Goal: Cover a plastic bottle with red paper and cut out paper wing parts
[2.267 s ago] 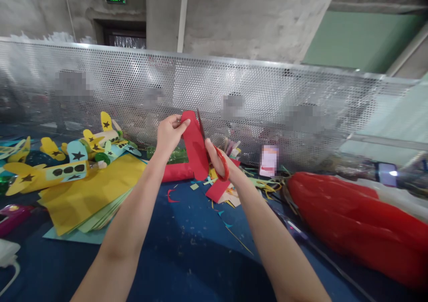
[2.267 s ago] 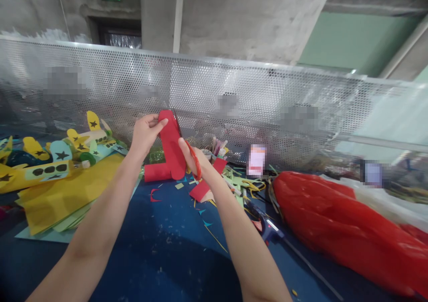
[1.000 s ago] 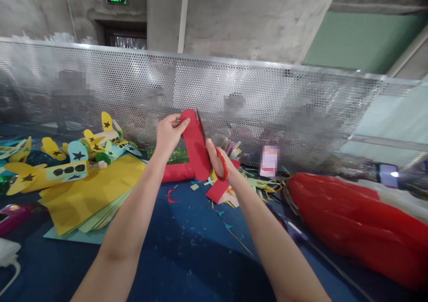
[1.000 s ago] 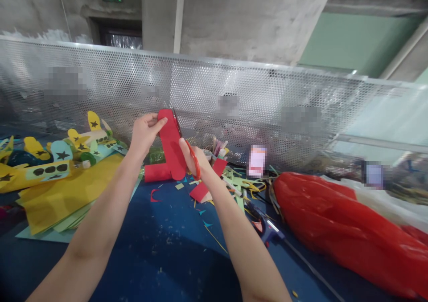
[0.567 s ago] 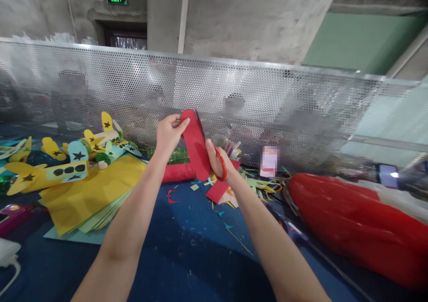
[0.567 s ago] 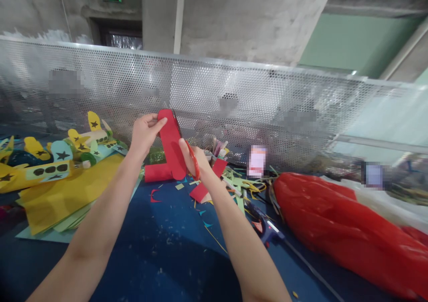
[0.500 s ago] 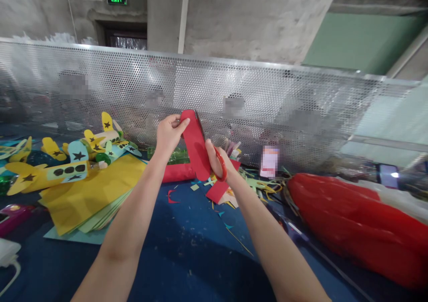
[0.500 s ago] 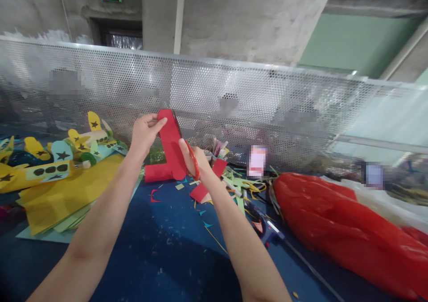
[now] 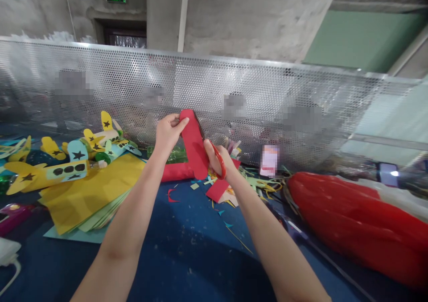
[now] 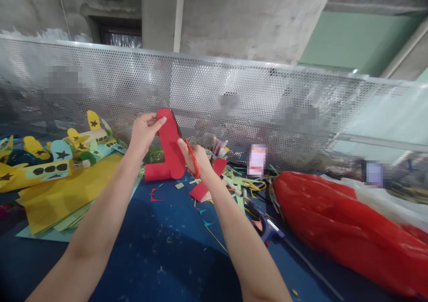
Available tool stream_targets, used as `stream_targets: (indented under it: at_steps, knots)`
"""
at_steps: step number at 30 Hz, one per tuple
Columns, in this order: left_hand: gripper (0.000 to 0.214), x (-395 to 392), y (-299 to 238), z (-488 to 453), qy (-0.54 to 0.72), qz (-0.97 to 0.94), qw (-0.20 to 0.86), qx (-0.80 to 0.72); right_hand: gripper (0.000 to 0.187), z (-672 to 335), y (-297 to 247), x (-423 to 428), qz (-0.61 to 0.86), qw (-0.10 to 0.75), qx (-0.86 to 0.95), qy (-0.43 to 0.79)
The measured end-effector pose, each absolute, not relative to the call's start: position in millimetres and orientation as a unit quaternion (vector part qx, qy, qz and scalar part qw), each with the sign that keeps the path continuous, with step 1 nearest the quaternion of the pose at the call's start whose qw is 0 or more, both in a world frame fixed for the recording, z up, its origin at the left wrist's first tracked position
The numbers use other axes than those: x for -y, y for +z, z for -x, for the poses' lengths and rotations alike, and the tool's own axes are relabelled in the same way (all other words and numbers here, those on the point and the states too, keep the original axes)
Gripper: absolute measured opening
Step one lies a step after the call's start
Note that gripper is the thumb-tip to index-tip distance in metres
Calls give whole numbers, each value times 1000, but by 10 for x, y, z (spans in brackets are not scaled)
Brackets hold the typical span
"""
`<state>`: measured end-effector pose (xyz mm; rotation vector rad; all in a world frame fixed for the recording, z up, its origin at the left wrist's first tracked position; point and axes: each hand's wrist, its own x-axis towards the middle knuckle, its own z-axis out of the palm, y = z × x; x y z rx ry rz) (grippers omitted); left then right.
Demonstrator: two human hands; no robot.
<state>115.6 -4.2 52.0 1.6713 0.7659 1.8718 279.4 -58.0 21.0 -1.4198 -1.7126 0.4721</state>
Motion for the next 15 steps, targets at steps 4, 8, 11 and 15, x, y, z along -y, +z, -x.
stream_targets:
  at_steps: [4, 8, 11, 15]
  knots:
    - [11, 22, 516, -1164, 685, -613, 279, -276, 67, -2804, 214, 566, 562, 434, 670, 215]
    - [14, -30, 503, -1175, 694, -609, 238, -302, 67, -2875, 237, 514, 622, 354, 669, 203]
    - [14, -40, 508, -1178, 697, -618, 197, -306, 59, -2984, 252, 443, 677, 221, 696, 91]
    - [15, -30, 527, -1160, 694, -622, 195, -304, 41, -3159, 214, 397, 691, 118, 713, 22]
